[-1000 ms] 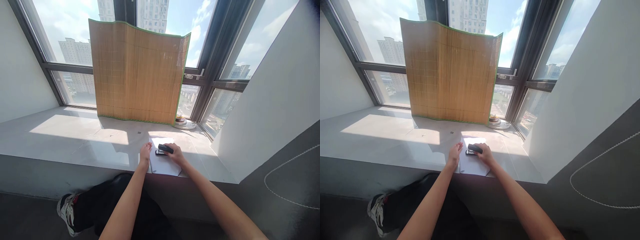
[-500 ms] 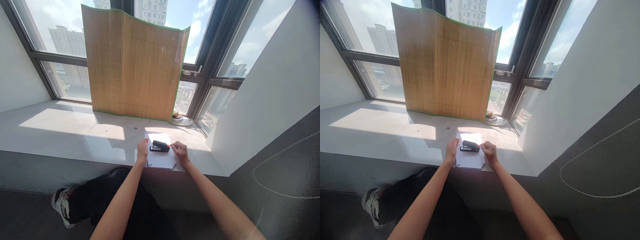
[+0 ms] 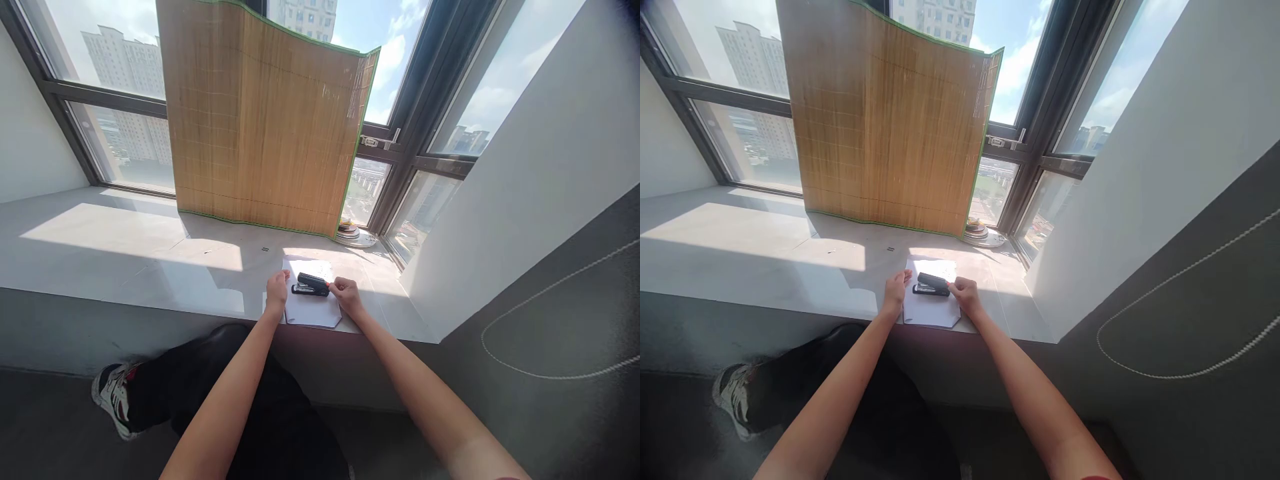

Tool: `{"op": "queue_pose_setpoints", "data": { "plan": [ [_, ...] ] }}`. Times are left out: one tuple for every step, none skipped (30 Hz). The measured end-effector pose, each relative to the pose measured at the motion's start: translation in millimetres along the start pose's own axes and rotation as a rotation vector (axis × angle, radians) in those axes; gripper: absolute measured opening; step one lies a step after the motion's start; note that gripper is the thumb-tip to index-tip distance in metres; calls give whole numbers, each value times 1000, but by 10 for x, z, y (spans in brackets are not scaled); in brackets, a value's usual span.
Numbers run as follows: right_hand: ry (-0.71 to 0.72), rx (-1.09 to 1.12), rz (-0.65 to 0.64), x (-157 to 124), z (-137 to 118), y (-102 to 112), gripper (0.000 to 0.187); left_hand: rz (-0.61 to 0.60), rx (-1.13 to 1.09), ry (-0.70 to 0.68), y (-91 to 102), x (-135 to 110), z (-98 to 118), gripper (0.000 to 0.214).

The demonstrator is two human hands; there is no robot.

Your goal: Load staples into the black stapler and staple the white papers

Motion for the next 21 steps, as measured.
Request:
{"op": "queue_pose_setpoints", "data": {
  "plan": [
    [-1, -2, -4, 3, 5, -6, 44, 6, -4, 0, 7, 0, 0, 24],
    [2, -6, -5, 4, 5, -9, 45, 14, -8, -3, 16, 3, 0, 24],
    [5, -10, -7, 4, 2, -10, 46, 23, -15, -9, 25, 8, 0, 24],
    [9, -15, -11, 2, -4, -13, 46, 34, -29, -12, 36, 13, -4, 24],
    [16, -20, -18, 1, -14, -16, 47, 46, -53, -11, 47, 19, -14, 23],
    [24, -24, -24, -1, -28, -16, 46, 57, -86, -7, 55, 25, -25, 23],
    [34, -27, -25, -2, -45, -10, 44, 62, -120, 0, 58, 29, -37, 22],
    [46, -31, -19, 0, -65, 5, 40, 64, -153, 8, 57, 32, -47, 21],
    [60, -38, -1, 4, -87, 30, 36, 64, -182, 17, 55, 31, -55, 21],
    [79, -52, 24, 11, -114, 58, 33, 61, -202, 23, 49, 28, -55, 21],
    [101, -71, 42, 21, -144, 73, 31, 57, -214, 28, 43, 21, -49, 21],
    [125, -93, 38, 36, -175, 56, 31, 58, -217, 34, 40, 12, -42, 23],
    [151, -115, 5, 56, -205, 1, 32, 61, -215, 43, 40, 0, -34, 24],
    [178, -137, -54, 75, -234, -91, 34, 66, -213, 52, 41, -14, -25, 27],
    [202, -157, -132, 90, -258, -209, 36, 69, -213, 61, 40, -28, -16, 30],
    [216, -173, -206, 100, -274, -329, 37, 73, -218, 73, 42, -43, -7, 32],
    [218, -185, -260, 107, -286, -428, 37, 78, -231, 85, 45, -59, 0, 35],
    [211, -194, -285, 112, -301, -495, 34, 81, -253, 95, 47, -73, 11, 37],
    [203, -200, -277, 113, -331, -525, 31, 82, -286, 102, 49, -87, 24, 38],
    [204, -209, -247, 105, -386, -525, 28, 83, -331, 112, 51, -100, 34, 39],
    [222, -225, -205, 79, -472, -503, 24, 83, -387, 129, 48, -114, 37, 40]
  ]
}}
Point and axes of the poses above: each hand's wrist, its own x-axis towards the middle knuckle, its own y-axis out of the back of the hand, z = x × y, the point moved 10 cm from there along x, towards the middle knuckle, and after that the axes turned 1 degree about -x, right-handed, at the moved point
